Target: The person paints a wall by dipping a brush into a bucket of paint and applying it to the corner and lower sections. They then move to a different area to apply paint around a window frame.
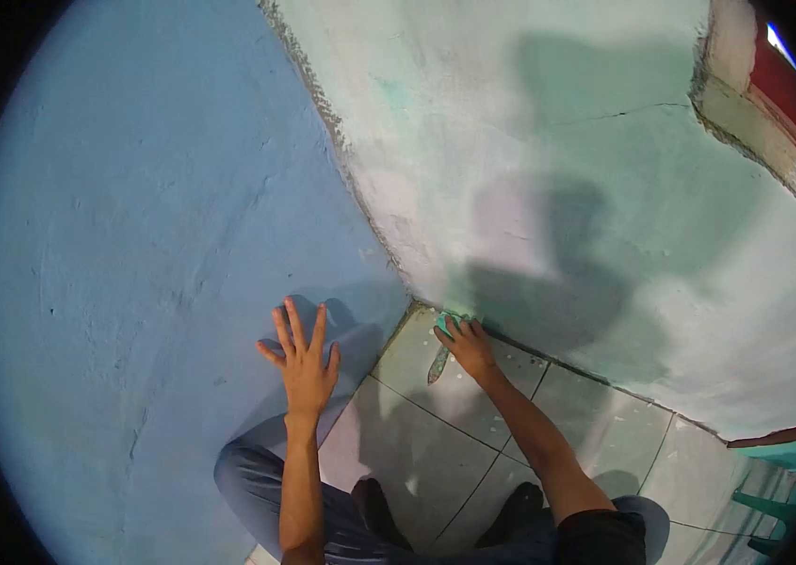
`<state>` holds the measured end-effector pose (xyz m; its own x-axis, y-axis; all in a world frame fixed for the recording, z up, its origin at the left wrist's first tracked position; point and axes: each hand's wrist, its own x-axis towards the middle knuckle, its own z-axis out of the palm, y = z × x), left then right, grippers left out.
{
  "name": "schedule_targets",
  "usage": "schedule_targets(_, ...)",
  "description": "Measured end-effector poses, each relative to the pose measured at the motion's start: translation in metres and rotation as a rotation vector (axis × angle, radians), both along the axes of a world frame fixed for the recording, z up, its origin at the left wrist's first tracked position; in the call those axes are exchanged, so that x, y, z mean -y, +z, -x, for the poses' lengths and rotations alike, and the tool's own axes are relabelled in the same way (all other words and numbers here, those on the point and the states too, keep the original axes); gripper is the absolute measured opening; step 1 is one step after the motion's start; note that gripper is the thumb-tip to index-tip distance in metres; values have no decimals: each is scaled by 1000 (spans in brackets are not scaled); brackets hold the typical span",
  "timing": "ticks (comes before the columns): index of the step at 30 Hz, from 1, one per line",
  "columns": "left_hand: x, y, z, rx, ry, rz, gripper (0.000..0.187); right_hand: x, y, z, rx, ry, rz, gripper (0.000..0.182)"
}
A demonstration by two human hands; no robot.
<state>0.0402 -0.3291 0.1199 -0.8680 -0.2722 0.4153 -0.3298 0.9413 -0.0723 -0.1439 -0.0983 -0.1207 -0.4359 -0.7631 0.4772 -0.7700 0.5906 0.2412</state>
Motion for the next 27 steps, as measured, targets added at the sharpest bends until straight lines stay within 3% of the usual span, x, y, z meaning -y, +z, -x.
schedule_targets(7, 0, -2, 2, -19, -7, 22, 72, 4, -10, -25, 301, 59, 183, 62)
schedule_targets(14, 3, -3, 0, -17, -7, 51, 71, 9, -8, 2, 453, -62, 202, 57)
schedule_targets(19, -2, 1, 1, 6, 13, 8, 72, 5, 16, 12, 255, 67, 281, 55)
schedule_targets(23, 1, -1, 1, -4, -17, 4, 70, 3, 54, 13, 39, 16, 238, 51)
schedule_targets(27, -1, -3, 2, -19, -3, 47, 73, 10, 92, -2, -110, 90, 473, 46)
